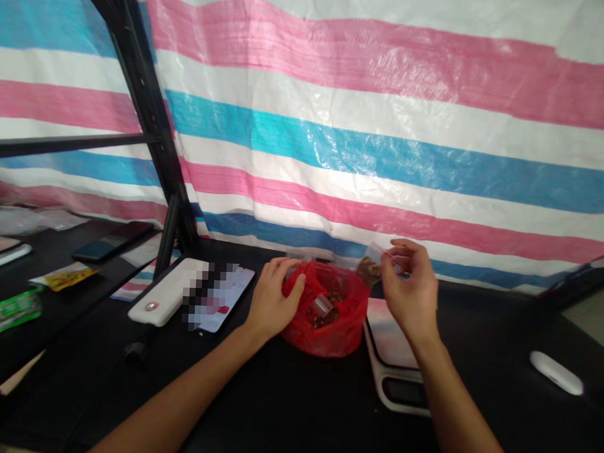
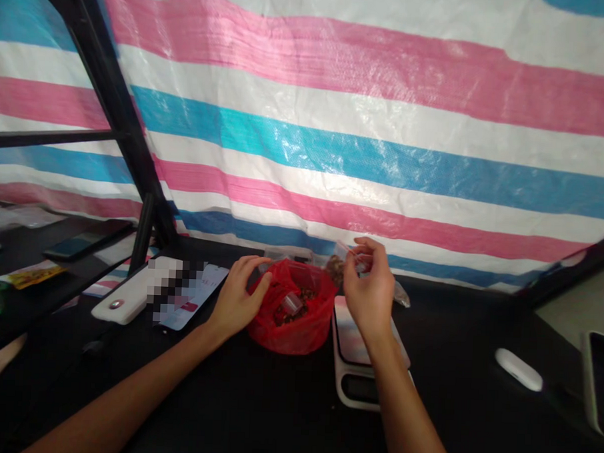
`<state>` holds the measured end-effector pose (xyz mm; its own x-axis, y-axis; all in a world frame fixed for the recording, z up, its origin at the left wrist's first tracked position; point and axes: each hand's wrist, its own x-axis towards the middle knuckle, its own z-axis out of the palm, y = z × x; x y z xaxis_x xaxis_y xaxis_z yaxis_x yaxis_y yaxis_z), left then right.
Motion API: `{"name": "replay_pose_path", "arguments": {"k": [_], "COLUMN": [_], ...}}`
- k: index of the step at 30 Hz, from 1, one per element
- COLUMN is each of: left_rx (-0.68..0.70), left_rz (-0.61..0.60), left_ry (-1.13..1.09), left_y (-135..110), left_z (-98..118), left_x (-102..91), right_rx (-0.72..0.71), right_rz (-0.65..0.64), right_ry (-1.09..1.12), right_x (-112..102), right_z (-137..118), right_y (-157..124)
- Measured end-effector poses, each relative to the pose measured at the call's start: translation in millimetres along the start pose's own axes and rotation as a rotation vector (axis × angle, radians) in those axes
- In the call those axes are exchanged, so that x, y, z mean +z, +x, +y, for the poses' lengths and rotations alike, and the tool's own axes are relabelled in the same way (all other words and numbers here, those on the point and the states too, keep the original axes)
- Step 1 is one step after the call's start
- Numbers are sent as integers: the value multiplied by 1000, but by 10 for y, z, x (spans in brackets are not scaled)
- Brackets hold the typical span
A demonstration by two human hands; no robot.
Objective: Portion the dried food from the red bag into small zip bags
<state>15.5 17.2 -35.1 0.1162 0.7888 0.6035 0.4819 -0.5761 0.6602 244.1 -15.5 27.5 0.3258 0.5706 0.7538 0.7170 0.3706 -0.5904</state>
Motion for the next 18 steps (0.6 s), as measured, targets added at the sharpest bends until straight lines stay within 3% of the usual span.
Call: {"name": "replay_pose_path", "arguments": {"k": [3, 7, 9, 14, 18], "left_rx": [-72, -103, -104, -151, -169], "left_rz": [-126, -293, -295, -199, -114], "left_ry": [89, 77, 61, 46, 38], "left_y": [-27, -78, -74, -7, 24], "left_z": [-55, -77, -87, -121, -110], "left_x": [24, 74, 81, 21, -47], "right_rx": [60, -35, -110, -297, -304], "right_rz": [92, -6, -147, -697, -895], "right_ry": [-219, -353, -310, -164, -154], "right_x": [-143, -139, -49, 225, 270], "right_z": [243, 339, 240, -162, -279], "right_y": [107, 98, 23, -314, -472]}}
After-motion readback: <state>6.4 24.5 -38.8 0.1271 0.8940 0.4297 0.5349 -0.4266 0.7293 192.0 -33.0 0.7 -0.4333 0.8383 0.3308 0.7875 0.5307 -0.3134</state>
